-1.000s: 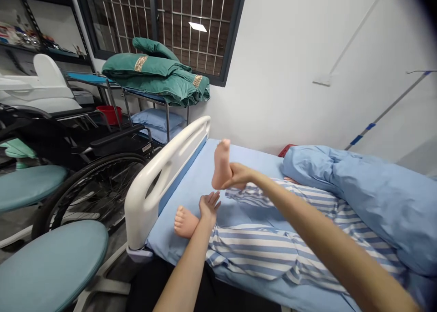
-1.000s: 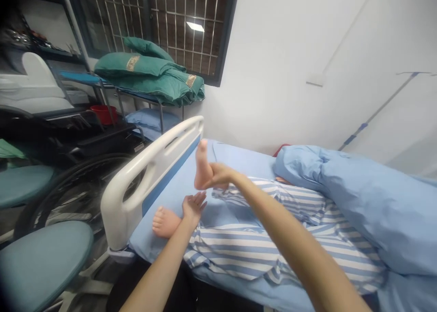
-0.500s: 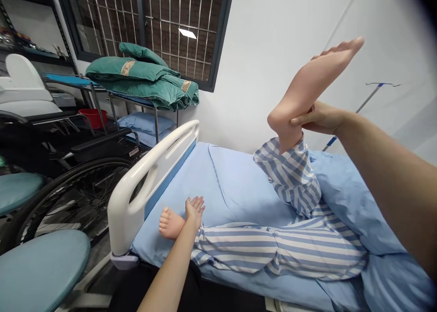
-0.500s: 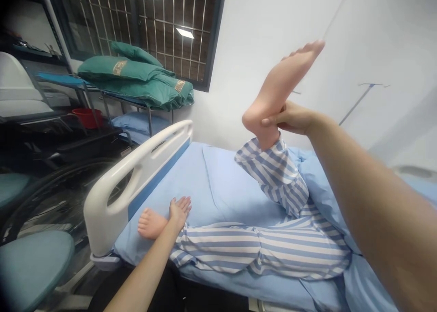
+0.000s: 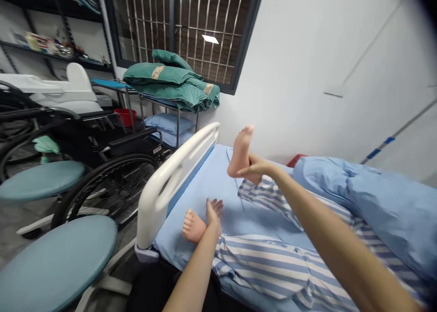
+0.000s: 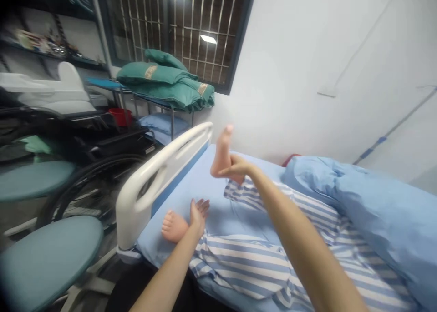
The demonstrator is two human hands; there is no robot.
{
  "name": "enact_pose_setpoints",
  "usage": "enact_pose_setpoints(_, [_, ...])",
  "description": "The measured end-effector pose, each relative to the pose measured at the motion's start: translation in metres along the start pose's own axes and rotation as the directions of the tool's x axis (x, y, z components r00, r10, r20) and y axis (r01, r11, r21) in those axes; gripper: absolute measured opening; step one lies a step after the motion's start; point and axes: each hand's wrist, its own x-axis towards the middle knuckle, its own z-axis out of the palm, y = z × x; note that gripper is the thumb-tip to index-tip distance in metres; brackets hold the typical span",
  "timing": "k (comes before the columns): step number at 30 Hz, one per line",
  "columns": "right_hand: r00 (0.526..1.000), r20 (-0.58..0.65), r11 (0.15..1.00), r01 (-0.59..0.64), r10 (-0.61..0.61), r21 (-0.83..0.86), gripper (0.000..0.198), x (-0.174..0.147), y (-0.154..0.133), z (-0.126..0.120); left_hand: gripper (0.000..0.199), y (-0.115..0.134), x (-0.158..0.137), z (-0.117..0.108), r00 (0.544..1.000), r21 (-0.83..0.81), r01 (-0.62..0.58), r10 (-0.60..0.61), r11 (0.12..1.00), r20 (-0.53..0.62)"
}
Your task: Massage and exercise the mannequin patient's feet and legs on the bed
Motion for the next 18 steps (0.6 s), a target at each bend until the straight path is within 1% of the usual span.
enact_pose_setpoints(2, [0.995,0.095,0.999,-0.032,0.033,-0.015,0.055,0.015,0.02,0.058,0.029,-0.004,0.0,0.001,0.99,0.038,-0.092,0.095,0.995,-0.1])
enact_pose_setpoints(3, [0.991,0.123,0.999,-0.045,0.048,-0.03,0.055,0.019,0.03,0.086,0.03,-0.006,0.001,0.002,0.976,0.103,-0.142,0.156,0.985,-0.153])
enact_pose_setpoints(5, [0.982,0.163,0.992,-0.085,0.099,-0.089,0.051,0.021,0.05,0.14,0.03,-0.013,0.003,0.004,0.95,0.254,-0.173,0.23,0.951,-0.213])
enact_pose_setpoints(7, [0.973,0.173,0.978,-0.123,0.152,-0.17,0.042,0.017,0.065,0.179,0.031,-0.02,0.008,0.005,0.931,0.346,-0.159,0.257,0.925,-0.258])
enact_pose_setpoints(8, [0.972,0.164,0.969,-0.134,0.17,-0.208,0.038,0.014,0.07,0.192,0.031,-0.023,0.01,0.005,0.923,0.372,-0.154,0.268,0.915,-0.276])
enact_pose_setpoints(10, [0.968,0.153,0.955,-0.157,0.2,-0.253,0.032,0.011,0.075,0.205,0.032,-0.028,0.015,0.004,0.912,0.422,-0.133,0.278,0.897,-0.302])
enact_pose_setpoints(14, [0.94,0.179,0.928,-0.23,0.289,-0.292,0.037,0.013,0.071,0.204,0.03,-0.03,0.017,0.004,0.912,0.531,-0.082,0.279,0.843,-0.302])
enact_pose_setpoints(16, [0.933,0.177,0.916,-0.247,0.313,-0.317,0.04,0.015,0.066,0.201,0.028,-0.027,0.014,0.004,0.9,0.563,-0.103,0.318,0.82,-0.298])
enact_pose_setpoints(18, [0.93,0.175,0.907,-0.253,0.324,-0.336,0.042,0.016,0.061,0.198,0.026,-0.025,0.011,0.005,0.877,0.605,-0.14,0.381,0.784,-0.292])
